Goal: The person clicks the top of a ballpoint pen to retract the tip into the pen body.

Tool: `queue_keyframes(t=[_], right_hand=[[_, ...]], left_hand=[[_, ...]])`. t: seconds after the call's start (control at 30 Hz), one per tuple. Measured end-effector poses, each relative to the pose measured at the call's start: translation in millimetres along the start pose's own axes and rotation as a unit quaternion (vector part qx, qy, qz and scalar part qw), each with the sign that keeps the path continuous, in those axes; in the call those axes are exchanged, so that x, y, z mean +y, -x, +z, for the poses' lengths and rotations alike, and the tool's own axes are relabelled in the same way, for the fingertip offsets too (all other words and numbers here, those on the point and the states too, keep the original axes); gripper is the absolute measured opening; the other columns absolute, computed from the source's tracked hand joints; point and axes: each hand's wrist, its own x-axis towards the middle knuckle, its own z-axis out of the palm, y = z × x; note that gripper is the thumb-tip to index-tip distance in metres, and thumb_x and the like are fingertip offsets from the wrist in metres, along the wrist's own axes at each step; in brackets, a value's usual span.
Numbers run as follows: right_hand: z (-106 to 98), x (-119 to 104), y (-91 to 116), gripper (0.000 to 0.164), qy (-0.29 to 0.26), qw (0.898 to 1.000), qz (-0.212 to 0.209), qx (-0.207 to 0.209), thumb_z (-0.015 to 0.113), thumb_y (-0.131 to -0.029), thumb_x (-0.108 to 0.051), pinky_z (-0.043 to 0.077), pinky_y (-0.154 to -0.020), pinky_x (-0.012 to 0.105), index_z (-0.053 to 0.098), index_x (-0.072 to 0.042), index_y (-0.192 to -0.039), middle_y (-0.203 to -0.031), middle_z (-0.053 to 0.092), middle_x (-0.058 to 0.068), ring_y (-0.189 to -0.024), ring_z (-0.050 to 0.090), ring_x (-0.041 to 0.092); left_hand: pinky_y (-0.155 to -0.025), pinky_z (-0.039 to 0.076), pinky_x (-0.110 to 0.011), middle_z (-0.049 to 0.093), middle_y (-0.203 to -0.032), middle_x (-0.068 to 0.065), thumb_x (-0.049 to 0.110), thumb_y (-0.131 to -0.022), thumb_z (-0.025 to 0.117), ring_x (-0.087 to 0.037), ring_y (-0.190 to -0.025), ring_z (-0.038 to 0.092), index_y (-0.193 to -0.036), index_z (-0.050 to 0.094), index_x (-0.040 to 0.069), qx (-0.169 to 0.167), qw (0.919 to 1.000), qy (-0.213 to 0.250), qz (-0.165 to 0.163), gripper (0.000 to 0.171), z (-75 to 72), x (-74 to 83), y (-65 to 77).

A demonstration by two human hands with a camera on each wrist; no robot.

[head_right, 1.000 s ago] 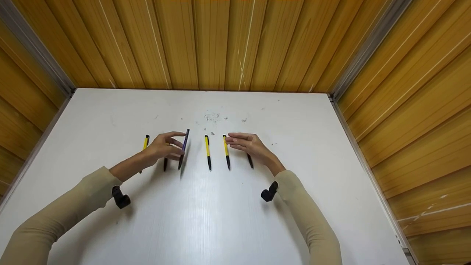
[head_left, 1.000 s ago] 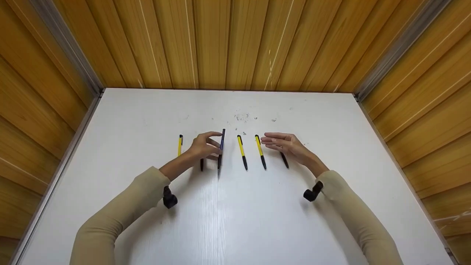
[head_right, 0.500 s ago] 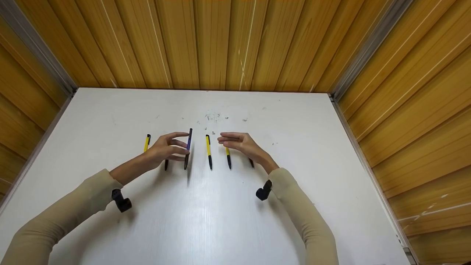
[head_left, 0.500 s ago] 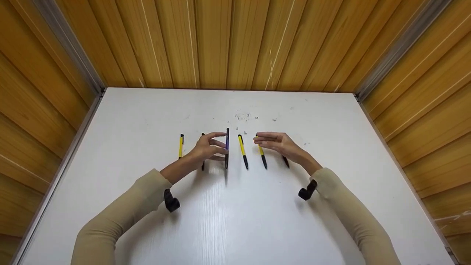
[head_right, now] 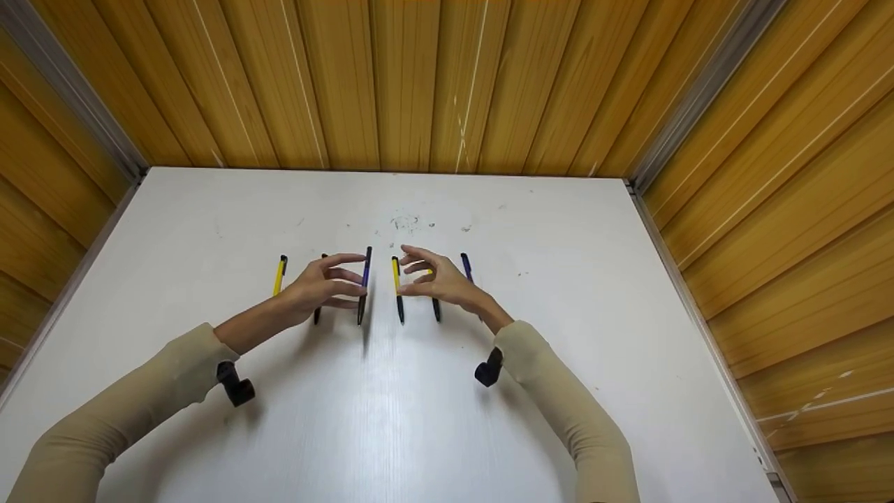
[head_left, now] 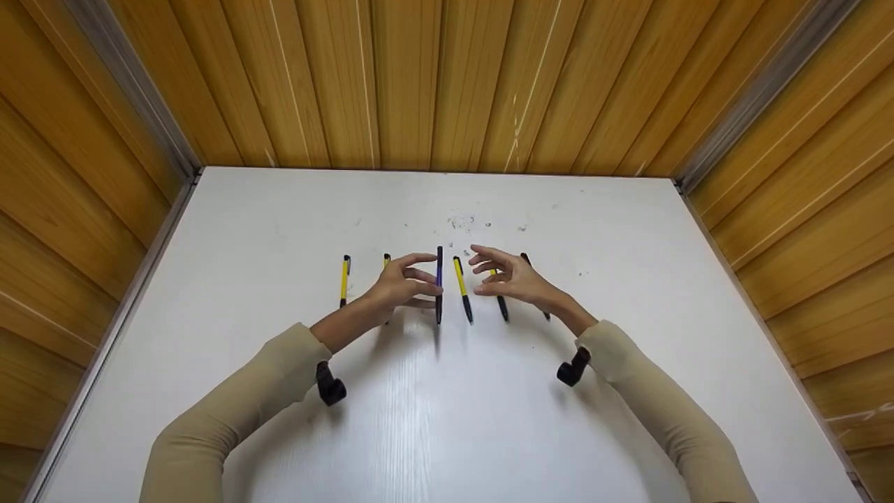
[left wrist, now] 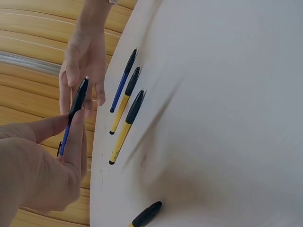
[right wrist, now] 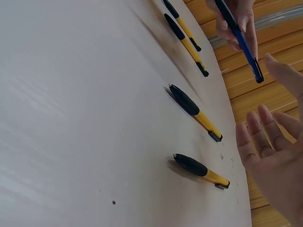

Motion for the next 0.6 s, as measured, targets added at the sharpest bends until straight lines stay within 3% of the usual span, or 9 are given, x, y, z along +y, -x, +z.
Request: queue_keyframes(t=[0.17, 0.4, 0.6], right_hand=[[11, -3, -2, 0.095, 0.026, 1.0, -0.014, -0.008, 0.084, -0.085, -0.015, 0.047, -0.115, 0.054, 0.028, -0.011, -0.162, -0.151, 0.043, 0.026, -0.138, 0.046, 0.042], [24, -3, -6, 0.109, 0.049, 0.998, -0.027, -0.02, 0.089, -0.081, -0.029, 0.046, -0.115, 0.054, 0.02, -0.011, -0.164, -0.15, 0.04, 0.019, -0.139, 0.045, 0.035], [32, -3, -8, 0.113, 0.052, 0.998, -0.03, -0.016, 0.09, -0.08, -0.029, 0.048, -0.114, 0.052, 0.017, -0.009, -0.164, -0.152, 0.039, 0.016, -0.138, 0.044, 0.033]], left_hand=[[-0.079, 0.068, -0.039, 0.064, -0.097, -0.008, -0.014, -0.083, 0.073, -0.018, -0.083, 0.072, -0.147, 0.052, 0.007, -0.009, 0.9999, 0.013, 0.003, 0.07, 4.3, -2.7, -0.9], [-0.079, 0.068, -0.039, 0.065, -0.098, -0.008, -0.014, -0.085, 0.072, -0.018, -0.084, 0.071, -0.148, 0.051, 0.006, -0.024, 0.9995, 0.017, 0.008, 0.07, 8.8, -5.1, -2.0], [-0.084, 0.067, -0.04, 0.064, -0.1, -0.007, -0.011, -0.086, 0.071, -0.017, -0.085, 0.07, -0.149, 0.05, 0.008, -0.036, 0.9992, 0.015, 0.0, 0.068, 11.2, -5.2, -2.7]])
